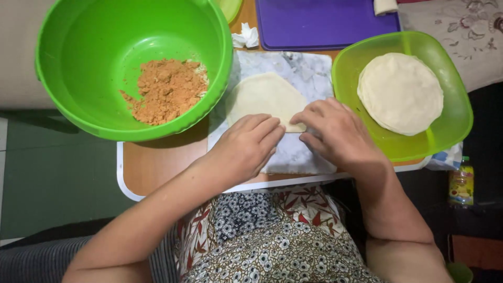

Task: Wrapping a reddish filling into circular pastry wrappers to make rolls.

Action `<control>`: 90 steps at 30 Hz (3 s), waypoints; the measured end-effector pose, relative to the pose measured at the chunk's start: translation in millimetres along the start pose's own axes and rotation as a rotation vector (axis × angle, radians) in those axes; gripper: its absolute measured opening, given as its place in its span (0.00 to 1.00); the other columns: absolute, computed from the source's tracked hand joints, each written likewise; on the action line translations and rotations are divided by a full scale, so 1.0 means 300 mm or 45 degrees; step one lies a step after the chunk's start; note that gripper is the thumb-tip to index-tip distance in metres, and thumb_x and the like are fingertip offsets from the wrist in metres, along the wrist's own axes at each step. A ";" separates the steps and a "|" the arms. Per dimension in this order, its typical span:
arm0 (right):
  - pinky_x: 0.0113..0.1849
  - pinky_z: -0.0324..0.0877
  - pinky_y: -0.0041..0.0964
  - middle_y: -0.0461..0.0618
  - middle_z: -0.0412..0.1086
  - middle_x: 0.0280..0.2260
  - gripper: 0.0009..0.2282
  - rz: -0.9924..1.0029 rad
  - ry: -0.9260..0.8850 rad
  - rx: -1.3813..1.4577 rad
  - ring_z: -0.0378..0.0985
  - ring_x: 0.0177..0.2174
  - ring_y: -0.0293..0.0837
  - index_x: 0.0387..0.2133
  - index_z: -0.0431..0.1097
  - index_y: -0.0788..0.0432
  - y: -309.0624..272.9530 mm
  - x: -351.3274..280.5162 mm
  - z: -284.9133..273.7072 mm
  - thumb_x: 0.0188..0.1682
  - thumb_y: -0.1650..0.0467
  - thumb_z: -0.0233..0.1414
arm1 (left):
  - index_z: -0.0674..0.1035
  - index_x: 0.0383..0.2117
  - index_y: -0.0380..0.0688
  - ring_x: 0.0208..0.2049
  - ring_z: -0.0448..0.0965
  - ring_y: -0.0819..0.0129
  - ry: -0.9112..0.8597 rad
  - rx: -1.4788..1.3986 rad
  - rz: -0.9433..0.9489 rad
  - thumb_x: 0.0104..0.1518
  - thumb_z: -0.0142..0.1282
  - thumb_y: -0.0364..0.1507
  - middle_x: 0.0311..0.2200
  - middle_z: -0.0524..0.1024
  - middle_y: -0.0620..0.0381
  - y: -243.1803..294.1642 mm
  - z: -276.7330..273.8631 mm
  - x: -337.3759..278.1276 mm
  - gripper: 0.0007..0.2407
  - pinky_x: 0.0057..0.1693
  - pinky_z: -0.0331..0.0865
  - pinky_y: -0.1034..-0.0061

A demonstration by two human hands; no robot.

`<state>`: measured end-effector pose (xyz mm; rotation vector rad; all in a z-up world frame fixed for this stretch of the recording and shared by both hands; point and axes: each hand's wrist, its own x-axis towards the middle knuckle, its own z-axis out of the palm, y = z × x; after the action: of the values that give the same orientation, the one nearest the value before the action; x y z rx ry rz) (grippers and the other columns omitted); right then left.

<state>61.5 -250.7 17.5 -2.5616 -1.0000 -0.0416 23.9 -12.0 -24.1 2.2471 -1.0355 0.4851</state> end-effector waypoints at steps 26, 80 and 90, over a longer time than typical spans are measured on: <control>0.34 0.69 0.45 0.49 0.71 0.26 0.07 0.042 0.354 -0.212 0.74 0.30 0.51 0.35 0.78 0.56 -0.036 -0.002 0.117 0.44 0.73 0.61 | 0.75 0.41 0.35 0.40 0.75 0.47 -0.156 -0.145 -0.097 0.57 0.59 0.35 0.35 0.74 0.44 -0.095 0.078 0.069 0.15 0.49 0.69 0.57; 0.52 0.73 0.49 0.62 0.74 0.45 0.13 -0.557 0.447 -0.214 0.78 0.47 0.56 0.43 0.73 0.67 -0.021 0.008 0.191 0.44 0.75 0.54 | 0.76 0.48 0.41 0.29 0.83 0.54 0.202 -0.299 -0.669 0.56 0.62 0.23 0.26 0.80 0.48 -0.286 0.214 0.146 0.14 0.38 0.75 0.64; 0.50 0.72 0.47 0.59 0.72 0.47 0.14 -0.451 0.369 0.050 0.77 0.47 0.57 0.49 0.69 0.63 -0.025 0.010 0.189 0.49 0.76 0.52 | 0.77 0.44 0.39 0.40 0.79 0.41 0.197 -0.051 -0.540 0.53 0.61 0.21 0.38 0.77 0.40 -0.291 0.238 0.129 0.13 0.47 0.72 0.55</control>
<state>52.5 -223.0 -31.8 -2.2296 -1.3030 -0.4692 121.2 -36.1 -88.8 2.2674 -0.4663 0.4383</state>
